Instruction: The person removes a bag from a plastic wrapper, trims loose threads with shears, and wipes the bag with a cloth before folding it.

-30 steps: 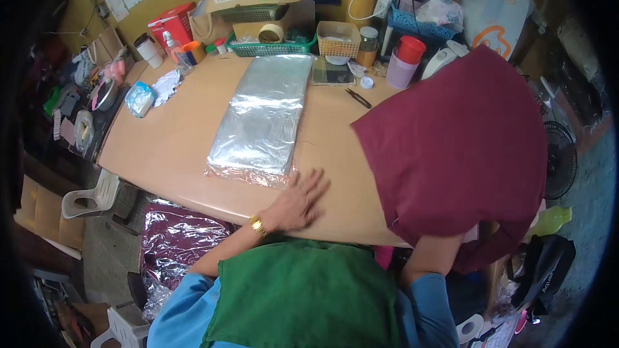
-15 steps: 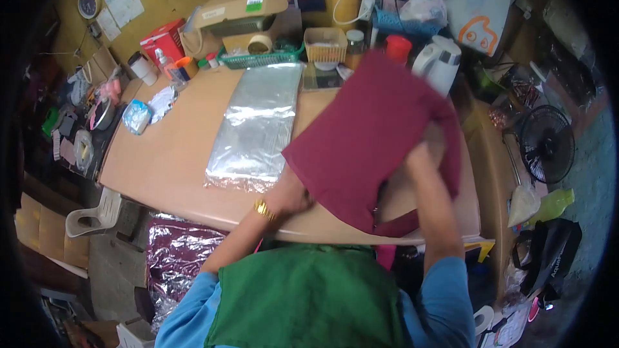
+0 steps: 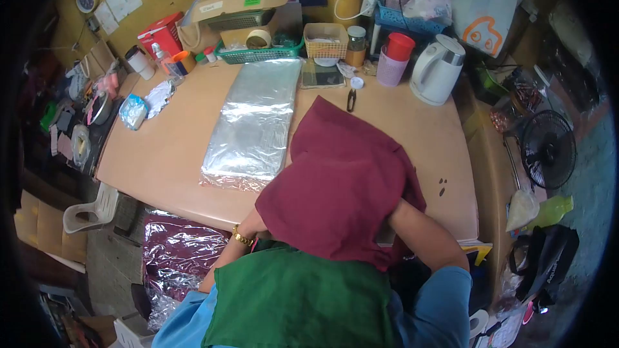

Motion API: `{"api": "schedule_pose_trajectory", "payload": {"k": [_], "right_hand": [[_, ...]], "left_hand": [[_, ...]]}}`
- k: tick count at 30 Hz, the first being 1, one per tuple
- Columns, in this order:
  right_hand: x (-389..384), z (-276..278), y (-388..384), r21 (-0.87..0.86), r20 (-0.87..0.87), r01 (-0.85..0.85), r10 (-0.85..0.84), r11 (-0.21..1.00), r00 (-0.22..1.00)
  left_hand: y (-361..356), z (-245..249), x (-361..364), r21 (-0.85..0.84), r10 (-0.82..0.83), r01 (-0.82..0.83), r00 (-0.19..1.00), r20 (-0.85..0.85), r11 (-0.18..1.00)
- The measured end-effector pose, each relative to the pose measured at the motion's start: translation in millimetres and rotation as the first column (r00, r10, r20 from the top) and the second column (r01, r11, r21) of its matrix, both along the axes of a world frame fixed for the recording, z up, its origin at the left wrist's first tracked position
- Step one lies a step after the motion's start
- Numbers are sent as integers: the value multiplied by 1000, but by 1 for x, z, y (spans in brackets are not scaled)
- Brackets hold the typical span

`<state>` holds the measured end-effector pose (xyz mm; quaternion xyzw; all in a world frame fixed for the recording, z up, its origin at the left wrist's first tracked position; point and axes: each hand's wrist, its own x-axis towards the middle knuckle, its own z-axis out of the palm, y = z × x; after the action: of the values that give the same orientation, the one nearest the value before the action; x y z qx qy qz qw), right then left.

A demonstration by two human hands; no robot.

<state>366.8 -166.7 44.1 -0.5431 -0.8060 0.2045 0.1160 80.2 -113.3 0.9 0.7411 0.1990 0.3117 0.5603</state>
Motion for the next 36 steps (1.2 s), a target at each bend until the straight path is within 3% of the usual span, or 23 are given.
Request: {"api": "schedule_pose_trajectory", "payload": {"k": [2, 4, 5, 6, 7, 8, 10, 11, 13, 14, 17, 22, 24, 28, 32, 34, 35, 36], "right_hand": [[-8, 23, -5, 93, -69, 3, 3, 996, 998], [-15, 11, -6, 17, 15, -105, 105, 994, 994], [-12, -8, -2, -61, 69, -119, 123, 991, 990], [-13, -13, -1, -92, 82, -111, 118, 990, 990], [-13, -15, 0, -90, 74, -94, 101, 991, 992], [-11, -4, 2, -29, 28, -52, 53, 998, 998], [-6, 22, 4, 70, -39, 27, -24, 997, 999], [-2, 24, 8, 71, -32, 42, -40, 997, 999], [2, 9, 7, -11, 18, 44, -44, 999, 999], [0, 0, 3, -47, 25, 45, -44, 998, 999], [-20, -6, -9, -74, -7, 51, -51, 996, 999], [-52, -28, -20, -67, -77, 64, -69, 996, 995], [-61, -34, -17, -66, -94, 62, -68, 996, 993], [-67, -38, -12, -61, -116, 71, -77, 996, 990], [-65, -36, -14, -60, -120, 96, -103, 994, 987], [-64, -37, -18, -63, -131, 107, -115, 992, 985], [-63, -37, -20, -62, -132, 112, -119, 992, 984], [-63, -37, -21, -61, -133, 115, -123, 991, 983]], "left_hand": [[-6, -16, 4, 27, -36, 38, 998, -59, 999], [3, -18, 13, -314, -78, 28, 986, -146, 949], [7, -11, 18, -312, -72, 24, 987, -144, 950], [11, 2, 23, -451, -60, 146, 978, 200, 880], [17, 16, 28, -523, 12, 305, 856, 516, 796], [21, 29, 32, -520, 23, 296, 853, 521, 801], [22, 44, 37, -613, 247, 102, 854, 458, 783], [32, 33, 42, -614, 256, 95, 851, 458, 783], [58, 4, 51, -398, 124, -36, 972, 198, 917], [46, 34, 53, -553, 193, -51, 960, 202, 832], [84, -17, 59, -640, 134, 23, 972, 195, 768], [91, -40, 75, -639, 238, 17, 920, 310, 769], [94, -62, 85, -629, 225, 96, 883, 411, 771], [91, -63, 96, -612, 172, 146, 886, 430, 777], [96, -97, 109, -567, 140, 203, 853, 503, 799], [94, -106, 113, -476, 92, 416, 671, 736, 775], [92, -104, 115, -477, 93, 416, 670, 736, 774], [90, -103, 117, -551, 157, 276, 775, 612, 788]]}}
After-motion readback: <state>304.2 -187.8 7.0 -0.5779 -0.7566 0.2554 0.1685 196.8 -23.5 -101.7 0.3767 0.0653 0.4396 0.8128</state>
